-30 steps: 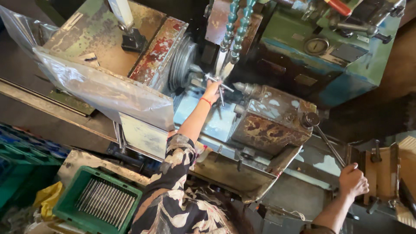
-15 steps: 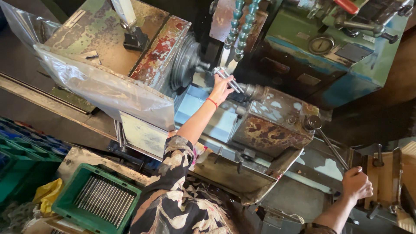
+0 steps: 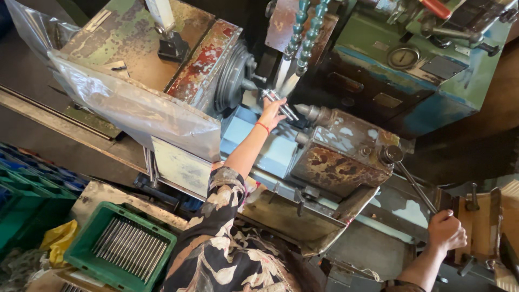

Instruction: The person repeatedly picks up metal rods from a green crate, presses each rod against a rotating grinding wheel while coolant sprays, and then places the finished rod into a cardboard box. The cycle continues with multiple rods throughout the clip.

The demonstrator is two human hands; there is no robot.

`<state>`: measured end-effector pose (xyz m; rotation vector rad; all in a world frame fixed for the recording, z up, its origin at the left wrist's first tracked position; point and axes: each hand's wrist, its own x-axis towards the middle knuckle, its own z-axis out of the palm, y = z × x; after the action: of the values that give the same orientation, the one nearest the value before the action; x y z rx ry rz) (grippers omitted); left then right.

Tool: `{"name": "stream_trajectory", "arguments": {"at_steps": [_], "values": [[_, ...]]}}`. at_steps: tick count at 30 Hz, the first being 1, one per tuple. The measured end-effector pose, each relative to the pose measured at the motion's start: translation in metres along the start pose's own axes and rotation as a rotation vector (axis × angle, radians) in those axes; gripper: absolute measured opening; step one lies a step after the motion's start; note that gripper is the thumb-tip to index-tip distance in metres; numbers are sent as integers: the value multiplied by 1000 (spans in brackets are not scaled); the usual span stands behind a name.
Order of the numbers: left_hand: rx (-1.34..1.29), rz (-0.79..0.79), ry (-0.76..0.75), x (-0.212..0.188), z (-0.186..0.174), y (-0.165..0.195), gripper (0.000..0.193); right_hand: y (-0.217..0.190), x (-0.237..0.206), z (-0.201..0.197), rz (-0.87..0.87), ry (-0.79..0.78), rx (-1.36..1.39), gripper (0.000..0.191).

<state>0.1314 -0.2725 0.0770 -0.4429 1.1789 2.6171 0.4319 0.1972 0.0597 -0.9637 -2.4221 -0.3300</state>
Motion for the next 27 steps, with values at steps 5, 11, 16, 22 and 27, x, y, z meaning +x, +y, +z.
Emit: {"name": "stream_trajectory", "arguments": {"at_steps": [5, 11, 16, 22, 27], "values": [[106, 34, 7, 0, -8, 7, 61, -1, 1, -2, 2, -31, 31, 56], [-218, 143, 32, -1, -16, 6, 50, -6, 5, -6, 54, -100, 88, 65], [-271, 193, 97, 0, -14, 3, 57, -6, 2, -4, 13, -33, -1, 58], [-279, 197, 110, -1, -13, 6, 60, -8, 7, -7, 74, -149, 77, 70], [-325, 192, 106, 0, -14, 12, 59, -14, 6, -10, 93, -164, 83, 69]]}}
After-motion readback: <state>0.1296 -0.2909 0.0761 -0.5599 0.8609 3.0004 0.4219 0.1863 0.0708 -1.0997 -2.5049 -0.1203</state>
